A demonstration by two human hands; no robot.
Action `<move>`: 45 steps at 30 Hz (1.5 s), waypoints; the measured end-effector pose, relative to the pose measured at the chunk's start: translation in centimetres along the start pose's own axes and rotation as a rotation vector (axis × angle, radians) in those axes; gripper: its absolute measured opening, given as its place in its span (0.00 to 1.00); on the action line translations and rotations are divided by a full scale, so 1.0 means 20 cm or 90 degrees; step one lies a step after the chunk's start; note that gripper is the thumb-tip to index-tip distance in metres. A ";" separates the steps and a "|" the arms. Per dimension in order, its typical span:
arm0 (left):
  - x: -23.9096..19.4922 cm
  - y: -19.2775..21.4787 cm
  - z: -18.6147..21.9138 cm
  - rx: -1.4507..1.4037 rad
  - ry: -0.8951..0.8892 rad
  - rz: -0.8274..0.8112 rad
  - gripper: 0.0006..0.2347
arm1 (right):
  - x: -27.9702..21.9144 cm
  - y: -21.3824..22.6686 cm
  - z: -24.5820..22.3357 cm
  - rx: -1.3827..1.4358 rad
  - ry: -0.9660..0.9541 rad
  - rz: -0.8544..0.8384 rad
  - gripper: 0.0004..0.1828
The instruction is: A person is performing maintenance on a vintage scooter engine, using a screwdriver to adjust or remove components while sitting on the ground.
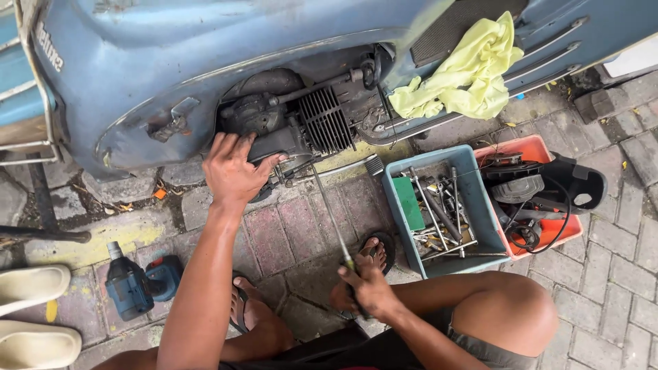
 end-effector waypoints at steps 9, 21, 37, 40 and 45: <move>-0.01 -0.02 -0.03 0.012 0.047 -0.067 0.32 | -0.30 0.61 -0.41 -0.842 0.118 -0.001 0.27; -0.02 0.00 -0.14 -0.250 0.186 -0.309 0.36 | -0.54 1.29 -0.99 -0.987 0.160 0.377 0.23; -0.14 0.29 -0.47 -0.300 0.338 -0.191 0.08 | 0.11 1.75 -0.03 -0.673 0.088 0.399 0.22; -0.21 0.32 -0.56 -0.261 0.386 -0.171 0.08 | 0.47 1.77 0.21 -0.677 0.130 0.380 0.24; -0.33 0.20 -0.65 -0.228 0.270 -0.151 0.11 | 0.65 2.15 0.47 -0.636 0.180 0.457 0.27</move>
Point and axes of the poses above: each hand's wrist, its own x-axis towards the middle knuckle, its own y-axis out of the back of the hand, z = x × y, the point moved 7 cm from there along x, towards the middle knuckle, and after that the axes turned 12 degrees about x, right-handed, at the moved point
